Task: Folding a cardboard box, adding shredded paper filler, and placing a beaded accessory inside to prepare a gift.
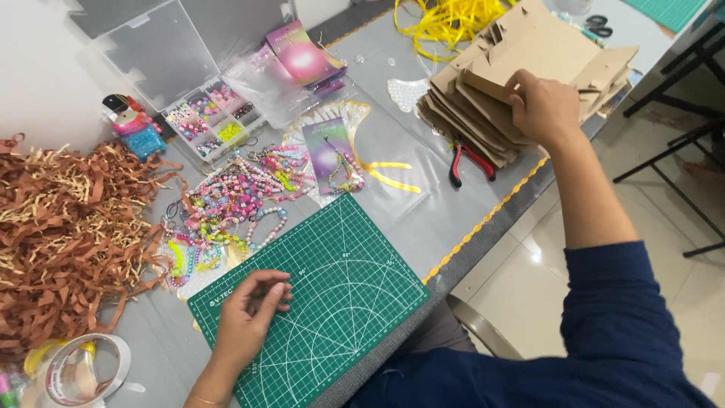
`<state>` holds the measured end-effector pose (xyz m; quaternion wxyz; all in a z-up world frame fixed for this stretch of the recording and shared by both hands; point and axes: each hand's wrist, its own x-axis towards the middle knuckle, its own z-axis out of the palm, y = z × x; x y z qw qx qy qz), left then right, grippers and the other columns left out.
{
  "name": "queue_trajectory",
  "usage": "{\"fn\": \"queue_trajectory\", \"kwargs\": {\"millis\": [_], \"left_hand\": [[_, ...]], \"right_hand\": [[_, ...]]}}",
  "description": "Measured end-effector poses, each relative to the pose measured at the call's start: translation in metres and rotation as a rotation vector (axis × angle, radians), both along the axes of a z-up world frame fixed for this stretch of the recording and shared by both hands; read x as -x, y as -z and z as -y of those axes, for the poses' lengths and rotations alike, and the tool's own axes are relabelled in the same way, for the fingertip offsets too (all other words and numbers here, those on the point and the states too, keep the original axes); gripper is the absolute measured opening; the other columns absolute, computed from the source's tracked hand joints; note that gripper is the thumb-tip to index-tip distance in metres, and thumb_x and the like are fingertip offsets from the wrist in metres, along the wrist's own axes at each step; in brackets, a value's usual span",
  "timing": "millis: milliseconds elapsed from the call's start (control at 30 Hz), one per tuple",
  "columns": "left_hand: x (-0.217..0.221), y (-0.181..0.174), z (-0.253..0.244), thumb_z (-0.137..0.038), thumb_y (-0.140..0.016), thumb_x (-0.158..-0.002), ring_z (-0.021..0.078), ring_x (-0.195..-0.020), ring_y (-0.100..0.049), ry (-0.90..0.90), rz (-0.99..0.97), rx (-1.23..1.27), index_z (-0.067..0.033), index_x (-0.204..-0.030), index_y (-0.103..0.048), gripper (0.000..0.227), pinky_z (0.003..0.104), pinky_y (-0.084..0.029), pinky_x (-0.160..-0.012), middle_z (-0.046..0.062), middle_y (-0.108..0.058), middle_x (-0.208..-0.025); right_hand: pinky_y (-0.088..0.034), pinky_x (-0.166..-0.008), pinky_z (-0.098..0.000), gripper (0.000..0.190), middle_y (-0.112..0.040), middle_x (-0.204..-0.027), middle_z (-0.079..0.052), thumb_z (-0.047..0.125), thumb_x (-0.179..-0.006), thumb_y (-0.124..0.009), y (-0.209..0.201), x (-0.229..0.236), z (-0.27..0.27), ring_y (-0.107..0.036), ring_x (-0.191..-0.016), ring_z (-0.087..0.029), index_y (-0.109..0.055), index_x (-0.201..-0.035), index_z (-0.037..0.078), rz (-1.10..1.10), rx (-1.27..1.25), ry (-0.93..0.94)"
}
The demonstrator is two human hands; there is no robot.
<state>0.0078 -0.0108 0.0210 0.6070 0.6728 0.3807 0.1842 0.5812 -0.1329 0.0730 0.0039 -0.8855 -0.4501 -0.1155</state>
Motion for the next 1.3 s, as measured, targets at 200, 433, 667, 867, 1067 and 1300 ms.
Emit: {"fn": "queue_trajectory", "kwargs": {"millis": [200,433,667,867,1067,1300], "left_hand": [[-0.101,-0.043,0.018,-0.015,-0.059,-0.098,0.022,-0.102,-0.065,0.532,0.066,-1.003,-0.0142,-0.12,-0.068,0.023,0.035,-0.058,-0.066,0.002,-0.073,-0.108],[-0.295,-0.003,0.028,-0.018,-0.064,-0.091,0.0339,-0.118,-0.06,0.63,0.115,-1.227,-0.0042,-0.12,-0.066,0.032,0.051,-0.047,-0.099,0.016,-0.067,-0.115],[-0.373,0.056,-0.017,-0.013,-0.057,-0.093,0.04,-0.126,-0.049,0.431,-0.207,-0.943,-0.0006,-0.137,-0.058,0.046,0.053,-0.045,-0.095,0.02,-0.057,-0.128],[-0.373,0.036,-0.006,-0.036,-0.07,-0.09,0.036,-0.122,-0.052,0.439,-0.153,-0.993,-0.0157,-0.136,-0.062,0.051,0.052,-0.043,-0.095,0.013,-0.056,-0.127],[-0.398,0.053,0.009,-0.029,-0.075,-0.087,0.0417,-0.099,-0.069,0.466,-0.24,-0.837,-0.0219,-0.137,-0.053,0.055,0.054,-0.052,-0.086,0.013,-0.057,-0.114],[-0.353,0.03,-0.052,-0.006,-0.067,-0.089,0.0446,-0.085,-0.075,0.324,-0.39,-0.996,-0.0133,-0.127,-0.063,0.039,0.055,-0.06,-0.07,0.019,-0.062,-0.104]], "right_hand": [[-0.048,-0.06,-0.048,0.023,-0.077,-0.093,-0.001,0.013,-0.101,-0.069,0.031,-0.001,0.017,-0.071,-0.079,-0.034,-0.061,-0.122,0.015,-0.043,-0.281,-0.172],[-0.059,-0.074,-0.0436,0.009,-0.076,-0.099,-0.001,0.022,-0.097,-0.065,0.037,0.013,0.027,-0.075,-0.087,-0.032,-0.072,-0.101,0.027,0.112,-0.189,-0.244],[-0.06,-0.089,-0.046,0.062,-0.068,-0.129,-0.019,0.05,-0.088,-0.072,-0.025,0.071,0.022,-0.071,-0.112,-0.035,-0.064,-0.137,0.014,-0.206,0.115,-0.145],[-0.061,-0.09,-0.0445,0.077,-0.066,-0.135,-0.019,0.056,-0.08,-0.073,0.009,0.052,0.021,-0.07,-0.117,-0.034,-0.057,-0.141,0.012,-0.158,0.262,-0.174],[-0.063,-0.08,-0.0467,0.052,-0.073,-0.116,-0.021,0.04,-0.096,-0.066,-0.008,0.052,0.026,-0.075,-0.1,-0.037,-0.062,-0.136,0.007,-0.247,0.147,-0.198],[-0.062,-0.083,-0.0433,0.063,-0.071,-0.126,-0.02,0.047,-0.087,-0.072,0.006,0.058,0.019,-0.074,-0.108,-0.035,-0.066,-0.134,0.006,-0.116,0.157,-0.177]]}}
